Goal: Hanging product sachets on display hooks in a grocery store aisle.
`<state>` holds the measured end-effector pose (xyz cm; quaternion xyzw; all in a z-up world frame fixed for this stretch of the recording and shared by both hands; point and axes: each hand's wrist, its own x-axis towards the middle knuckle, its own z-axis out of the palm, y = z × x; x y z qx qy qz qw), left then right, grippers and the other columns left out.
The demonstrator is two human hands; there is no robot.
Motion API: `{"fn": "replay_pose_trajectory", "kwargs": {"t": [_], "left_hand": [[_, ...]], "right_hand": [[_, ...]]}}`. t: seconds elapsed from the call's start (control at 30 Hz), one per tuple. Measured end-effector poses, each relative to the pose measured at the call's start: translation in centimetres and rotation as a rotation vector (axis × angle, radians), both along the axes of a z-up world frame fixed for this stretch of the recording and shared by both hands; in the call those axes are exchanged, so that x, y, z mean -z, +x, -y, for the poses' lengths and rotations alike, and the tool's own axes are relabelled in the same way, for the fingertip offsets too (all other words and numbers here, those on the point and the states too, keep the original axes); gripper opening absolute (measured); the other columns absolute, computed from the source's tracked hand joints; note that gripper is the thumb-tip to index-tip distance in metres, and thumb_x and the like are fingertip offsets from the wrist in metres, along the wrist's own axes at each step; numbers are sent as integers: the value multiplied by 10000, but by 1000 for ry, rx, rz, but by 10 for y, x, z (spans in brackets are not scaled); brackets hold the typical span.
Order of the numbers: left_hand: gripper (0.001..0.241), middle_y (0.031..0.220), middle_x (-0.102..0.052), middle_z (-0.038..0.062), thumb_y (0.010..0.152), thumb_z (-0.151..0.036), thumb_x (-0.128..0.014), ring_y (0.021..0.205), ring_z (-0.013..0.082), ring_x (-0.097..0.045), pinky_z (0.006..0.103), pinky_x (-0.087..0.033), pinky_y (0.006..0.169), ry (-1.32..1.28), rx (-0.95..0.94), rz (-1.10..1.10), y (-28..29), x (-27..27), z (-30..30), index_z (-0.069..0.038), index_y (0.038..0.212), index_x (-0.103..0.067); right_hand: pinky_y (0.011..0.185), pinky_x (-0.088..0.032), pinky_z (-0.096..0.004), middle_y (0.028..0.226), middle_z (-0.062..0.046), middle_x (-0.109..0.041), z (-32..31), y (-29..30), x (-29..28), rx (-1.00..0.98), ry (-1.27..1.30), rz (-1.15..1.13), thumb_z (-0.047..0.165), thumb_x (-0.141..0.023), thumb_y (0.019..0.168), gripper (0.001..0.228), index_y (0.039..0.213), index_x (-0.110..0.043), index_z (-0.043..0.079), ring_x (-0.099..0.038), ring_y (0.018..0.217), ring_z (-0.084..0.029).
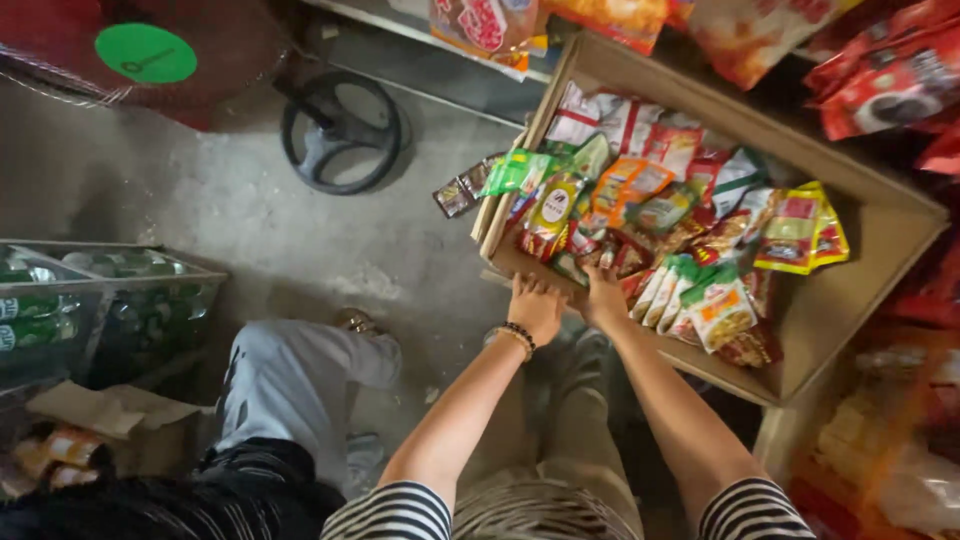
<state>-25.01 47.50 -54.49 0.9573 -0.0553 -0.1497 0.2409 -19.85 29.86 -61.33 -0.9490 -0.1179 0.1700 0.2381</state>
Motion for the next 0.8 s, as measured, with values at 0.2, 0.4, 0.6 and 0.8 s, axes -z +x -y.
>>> {"fn": "replay_pose_trajectory", "kwargs": {"t": [0.2,0.4,0.6,0.8], "left_hand": [[362,1351,-607,213,926,-250,-590,1390,393,-442,610,-185,1212,11,40,152,-3,50,-28,-29,1197,-680],[412,1384,-584,182,937,-220,-588,1405,360,-425,580,-170,1259,-4,69,151,-4,48,-33,-19,1293,-640],[472,1408,-545,219,911,-215,-580,1414,379,-395,576,-142,1238,50,125,209,-5,48,-37,4,1329,-595],[528,1406,-530,239,834,-168,-597,1432,397,-363,574,-129,1241,34,173,146,-2,31,-44,28,1324,-580]], "right_hand": [[990,-510,-486,1289,-245,-649,-28,-2,81,234,175,-63,205,-703,864,502,1341,-608,83,-626,1177,-432],[931,-554,-438,1145,-191,-760,-47,29,194,500,472,-309,259,-648,959,363,1261,-712,69,-723,1041,-331],[664,-566,-385,872,-114,-720,-77,59,269,947,1577,-1007,231,-629,977,238,1097,-723,48,-686,737,-258],[575,-564,-377,823,-93,-684,-71,86,316,1411,1411,-1023,377,-651,1001,297,955,-675,85,-648,619,-237]]}}
